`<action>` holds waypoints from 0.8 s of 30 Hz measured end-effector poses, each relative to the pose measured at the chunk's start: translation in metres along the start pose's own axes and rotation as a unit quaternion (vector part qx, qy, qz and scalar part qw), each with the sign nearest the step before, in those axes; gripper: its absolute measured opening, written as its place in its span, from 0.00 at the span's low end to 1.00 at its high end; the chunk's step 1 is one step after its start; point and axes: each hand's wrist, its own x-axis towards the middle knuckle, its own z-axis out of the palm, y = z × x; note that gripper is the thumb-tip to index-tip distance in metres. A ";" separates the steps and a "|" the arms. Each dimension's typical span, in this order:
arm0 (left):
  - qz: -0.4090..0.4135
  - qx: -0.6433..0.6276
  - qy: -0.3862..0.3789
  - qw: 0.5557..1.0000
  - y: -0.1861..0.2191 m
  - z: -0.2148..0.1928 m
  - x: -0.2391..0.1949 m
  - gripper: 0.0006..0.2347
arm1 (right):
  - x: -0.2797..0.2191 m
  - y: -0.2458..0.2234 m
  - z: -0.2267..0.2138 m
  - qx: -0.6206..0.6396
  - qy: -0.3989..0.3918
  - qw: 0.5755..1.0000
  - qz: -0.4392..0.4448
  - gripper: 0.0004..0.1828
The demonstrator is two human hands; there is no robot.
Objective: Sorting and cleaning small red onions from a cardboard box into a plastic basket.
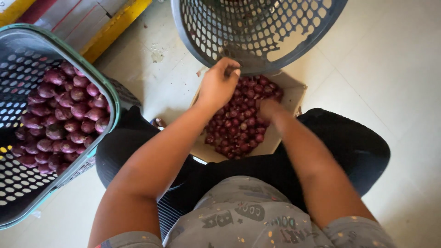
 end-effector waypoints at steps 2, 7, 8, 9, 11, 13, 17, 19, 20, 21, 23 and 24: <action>-0.003 0.001 -0.007 1.000 0.008 -0.002 -0.002 0.08 | -0.017 -0.015 0.024 0.032 -0.002 0.999 0.025 0.18; -0.013 0.009 -0.029 0.999 0.016 -0.003 -0.004 0.08 | -0.054 -0.036 0.050 0.123 -0.005 0.986 0.109 0.24; -0.016 0.013 -0.036 0.999 0.019 -0.005 -0.005 0.08 | -0.059 -0.038 0.044 0.149 -0.002 0.981 0.121 0.25; -0.019 0.016 -0.042 0.999 0.022 -0.005 -0.007 0.08 | -0.065 -0.040 0.038 0.175 0.000 0.976 0.132 0.26; -0.010 0.018 -0.040 0.999 0.016 -0.003 -0.004 0.08 | -0.052 -0.031 0.045 0.162 -0.006 0.979 0.123 0.26; -0.004 0.017 -0.038 0.999 0.013 -0.002 -0.003 0.08 | -0.042 -0.022 0.053 0.148 -0.014 0.982 0.113 0.27; -0.008 0.015 -0.032 0.999 0.015 -0.001 -0.005 0.08 | -0.060 -0.033 0.040 0.081 -0.089 0.991 0.064 0.33; -0.013 0.020 -0.034 0.999 0.015 -0.003 -0.004 0.08 | -0.063 -0.041 0.043 0.061 -0.126 0.989 0.043 0.39; -0.012 0.021 -0.037 0.999 0.015 -0.003 -0.005 0.08 | -0.057 -0.037 0.058 0.057 -0.108 0.992 0.026 0.39; -0.010 0.022 -0.039 0.999 0.015 -0.003 -0.006 0.08 | -0.051 -0.033 0.073 0.053 -0.090 0.994 0.010 0.38; -0.009 0.025 -0.044 0.999 0.014 -0.003 -0.006 0.08 | -0.035 -0.024 0.098 0.050 -0.060 0.997 -0.012 0.37; -0.010 0.028 -0.046 0.998 0.014 -0.003 -0.006 0.08 | -0.027 -0.019 0.109 0.044 -0.031 0.998 -0.035 0.36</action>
